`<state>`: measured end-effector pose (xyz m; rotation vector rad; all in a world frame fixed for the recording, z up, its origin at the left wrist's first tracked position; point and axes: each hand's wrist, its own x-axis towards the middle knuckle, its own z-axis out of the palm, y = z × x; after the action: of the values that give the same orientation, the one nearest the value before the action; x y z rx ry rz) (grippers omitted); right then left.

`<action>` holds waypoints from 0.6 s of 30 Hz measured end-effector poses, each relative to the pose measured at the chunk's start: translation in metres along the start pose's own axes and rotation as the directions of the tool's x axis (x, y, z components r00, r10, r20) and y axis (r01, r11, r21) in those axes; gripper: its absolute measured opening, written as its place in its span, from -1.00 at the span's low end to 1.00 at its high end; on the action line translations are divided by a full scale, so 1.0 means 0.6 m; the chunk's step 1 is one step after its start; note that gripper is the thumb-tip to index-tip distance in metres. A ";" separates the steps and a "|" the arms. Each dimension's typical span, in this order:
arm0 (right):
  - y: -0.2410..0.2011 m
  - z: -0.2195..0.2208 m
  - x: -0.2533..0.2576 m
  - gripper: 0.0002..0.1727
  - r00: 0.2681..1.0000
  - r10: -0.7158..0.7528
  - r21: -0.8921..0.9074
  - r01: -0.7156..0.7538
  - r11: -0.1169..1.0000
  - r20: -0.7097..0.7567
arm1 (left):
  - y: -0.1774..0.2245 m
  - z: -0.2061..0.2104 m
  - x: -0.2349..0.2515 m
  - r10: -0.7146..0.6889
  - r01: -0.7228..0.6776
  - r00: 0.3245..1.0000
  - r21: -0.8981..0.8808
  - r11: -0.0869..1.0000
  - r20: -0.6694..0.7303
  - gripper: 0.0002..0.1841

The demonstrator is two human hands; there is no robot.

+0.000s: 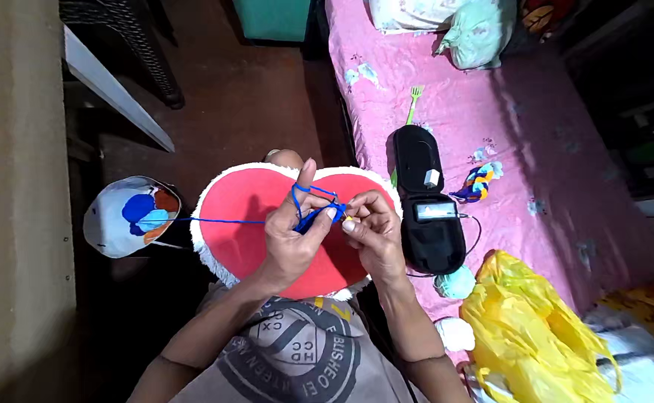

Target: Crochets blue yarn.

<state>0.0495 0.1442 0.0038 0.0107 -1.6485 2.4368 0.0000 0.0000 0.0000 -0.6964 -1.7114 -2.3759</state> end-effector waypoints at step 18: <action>0.010 -0.028 -0.009 -0.94 0.843 -0.485 -0.740 0.478 0.474 0.233 | 0.007 -0.031 0.023 -0.100 0.109 0.981 -0.050 0.993 0.166 -0.30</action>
<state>0.0554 0.1564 -0.0087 0.2970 -2.1836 1.1572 -0.0158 -0.0165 0.0053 -0.8521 -1.7886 -2.5122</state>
